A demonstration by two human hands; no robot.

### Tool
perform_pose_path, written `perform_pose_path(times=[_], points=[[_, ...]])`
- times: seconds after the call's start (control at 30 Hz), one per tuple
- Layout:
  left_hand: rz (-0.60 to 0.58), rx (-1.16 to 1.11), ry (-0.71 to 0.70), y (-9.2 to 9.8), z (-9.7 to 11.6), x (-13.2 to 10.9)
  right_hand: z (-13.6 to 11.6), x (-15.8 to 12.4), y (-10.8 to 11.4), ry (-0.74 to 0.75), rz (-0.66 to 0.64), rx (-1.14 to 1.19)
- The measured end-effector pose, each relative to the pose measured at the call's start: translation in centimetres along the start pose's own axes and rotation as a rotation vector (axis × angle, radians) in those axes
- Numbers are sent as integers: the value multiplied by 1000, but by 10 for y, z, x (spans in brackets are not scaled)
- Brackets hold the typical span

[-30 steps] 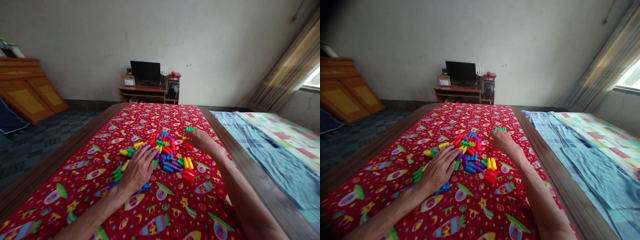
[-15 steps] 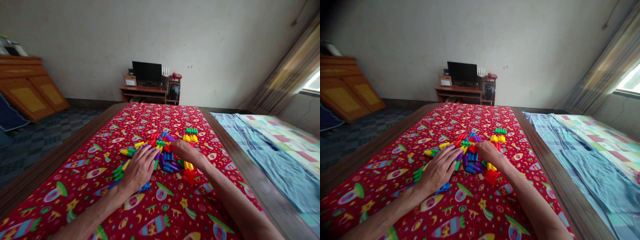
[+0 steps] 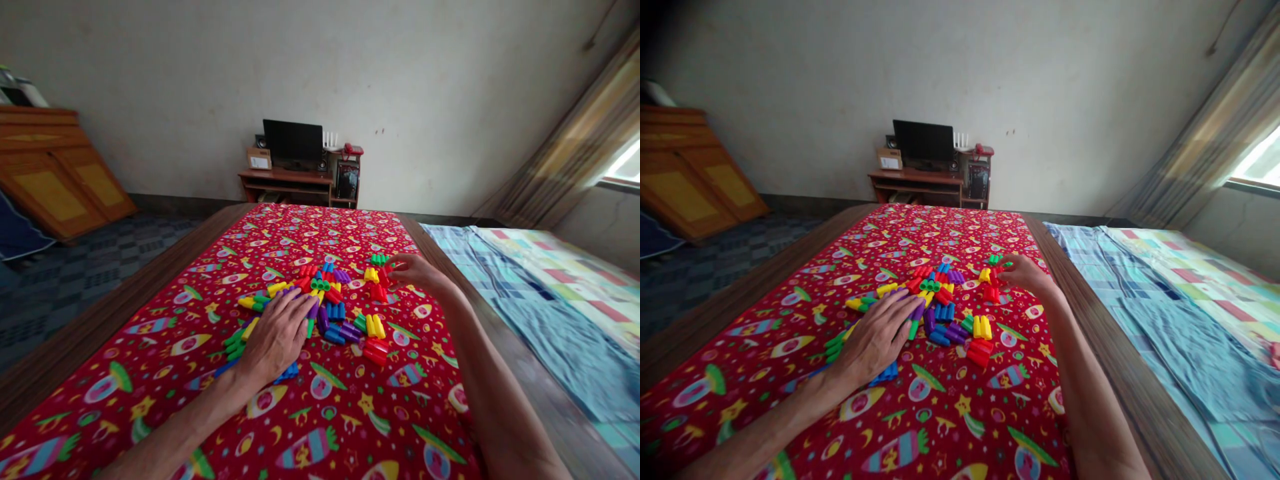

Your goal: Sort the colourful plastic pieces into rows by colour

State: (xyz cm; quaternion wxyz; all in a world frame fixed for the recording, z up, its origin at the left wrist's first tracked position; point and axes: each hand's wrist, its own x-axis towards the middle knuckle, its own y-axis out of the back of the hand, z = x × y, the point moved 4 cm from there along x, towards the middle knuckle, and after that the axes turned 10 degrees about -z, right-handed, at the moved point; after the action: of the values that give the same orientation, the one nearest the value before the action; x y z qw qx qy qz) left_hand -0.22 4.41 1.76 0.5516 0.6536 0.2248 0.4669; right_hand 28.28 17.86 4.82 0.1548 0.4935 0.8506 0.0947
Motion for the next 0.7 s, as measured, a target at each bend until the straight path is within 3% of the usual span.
perform_pose_path(times=[0.13,0.37,0.43,0.57,0.7], points=[[6,6,-11,1,0,0,19,-2,-1,-41,40,128],[22,16,-17,0,-1,0,41,-18,0,48,249,203],[22,18,-18,-1,-1,0,48,-23,-2,-9,306,67],[8,9,-11,-1,-2,-1,51,-32,-7,-118,477,-451],[-2,10,-12,-1,-2,0,45,-41,-14,-64,443,-886]])
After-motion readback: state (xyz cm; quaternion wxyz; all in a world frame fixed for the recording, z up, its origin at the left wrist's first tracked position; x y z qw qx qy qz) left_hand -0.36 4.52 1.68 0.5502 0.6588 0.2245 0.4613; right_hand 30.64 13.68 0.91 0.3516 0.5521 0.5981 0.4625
